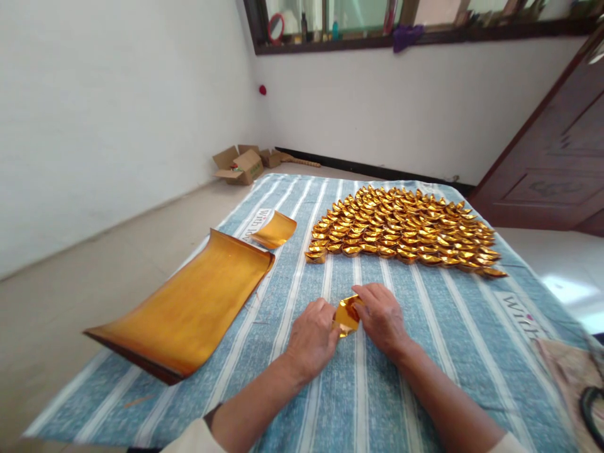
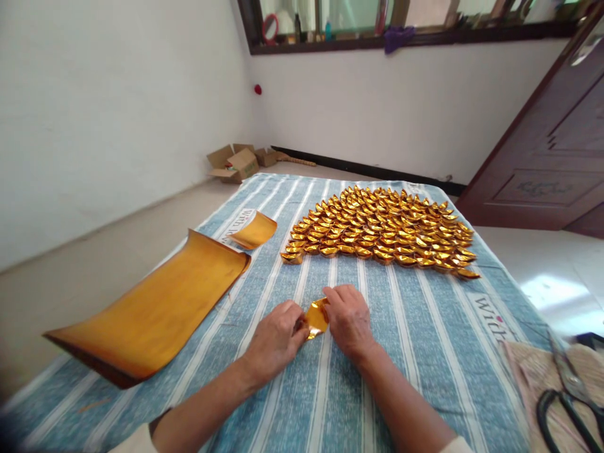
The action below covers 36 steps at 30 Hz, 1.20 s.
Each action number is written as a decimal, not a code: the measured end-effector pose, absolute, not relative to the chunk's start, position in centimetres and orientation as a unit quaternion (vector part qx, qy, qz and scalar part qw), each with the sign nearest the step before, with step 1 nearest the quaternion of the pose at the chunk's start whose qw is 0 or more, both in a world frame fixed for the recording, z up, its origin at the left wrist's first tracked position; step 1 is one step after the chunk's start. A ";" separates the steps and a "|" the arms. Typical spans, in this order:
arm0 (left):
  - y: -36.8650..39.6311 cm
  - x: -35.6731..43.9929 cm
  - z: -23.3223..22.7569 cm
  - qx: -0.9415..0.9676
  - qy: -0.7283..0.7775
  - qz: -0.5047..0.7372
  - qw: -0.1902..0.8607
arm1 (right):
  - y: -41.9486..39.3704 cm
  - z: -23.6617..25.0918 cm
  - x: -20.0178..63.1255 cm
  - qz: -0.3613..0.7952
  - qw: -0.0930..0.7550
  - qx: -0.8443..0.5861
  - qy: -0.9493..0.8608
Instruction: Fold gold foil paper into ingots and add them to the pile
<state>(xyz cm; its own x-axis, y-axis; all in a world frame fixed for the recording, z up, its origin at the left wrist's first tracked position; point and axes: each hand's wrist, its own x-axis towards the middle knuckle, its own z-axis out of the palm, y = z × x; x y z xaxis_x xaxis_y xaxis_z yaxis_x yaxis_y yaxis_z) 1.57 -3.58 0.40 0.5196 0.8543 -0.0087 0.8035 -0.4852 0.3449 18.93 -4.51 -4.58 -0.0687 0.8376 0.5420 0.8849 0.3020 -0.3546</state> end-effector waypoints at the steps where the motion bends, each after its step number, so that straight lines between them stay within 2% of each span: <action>1: -3.5 1.6 0.5 0.856 0.486 0.080 0.157 | -4.5 -4.5 19.0 -0.036 0.335 -0.596 -0.729; 7: -3.2 1.7 0.7 0.851 0.493 0.065 0.172 | -4.5 -4.4 19.8 -0.015 0.274 -0.591 -0.758; 12: -2.8 1.7 0.8 0.845 0.493 0.076 0.195 | -4.6 -4.2 20.4 0.059 0.377 -0.553 -0.740; 18: -1.9 1.6 0.9 0.838 0.482 0.088 0.242 | -5.1 -2.5 21.0 0.267 0.470 -0.506 -0.672; 20: -1.7 1.5 0.9 0.856 0.458 0.124 0.202 | -5.3 -2.0 21.2 0.312 0.483 -0.488 -0.656; 22: -1.7 1.2 0.7 0.885 0.422 0.172 0.098 | -5.5 -1.7 21.4 0.324 0.486 -0.469 -0.662; 25: -2.0 0.8 0.0 0.916 0.342 0.206 -0.049 | -5.7 -1.5 21.4 0.292 0.466 -0.458 -0.699; 27: -2.4 0.4 -0.7 0.927 0.307 0.205 -0.071 | -5.8 -1.6 21.3 0.261 0.436 -0.460 -0.728; 32: -3.0 -0.4 -1.7 0.925 0.325 0.195 0.025 | -6.1 -1.6 20.8 0.230 0.370 -0.472 -0.766; 36: -2.8 -0.5 -1.1 0.907 0.354 0.172 0.147 | -6.2 -1.8 20.6 0.216 0.367 -0.490 -0.761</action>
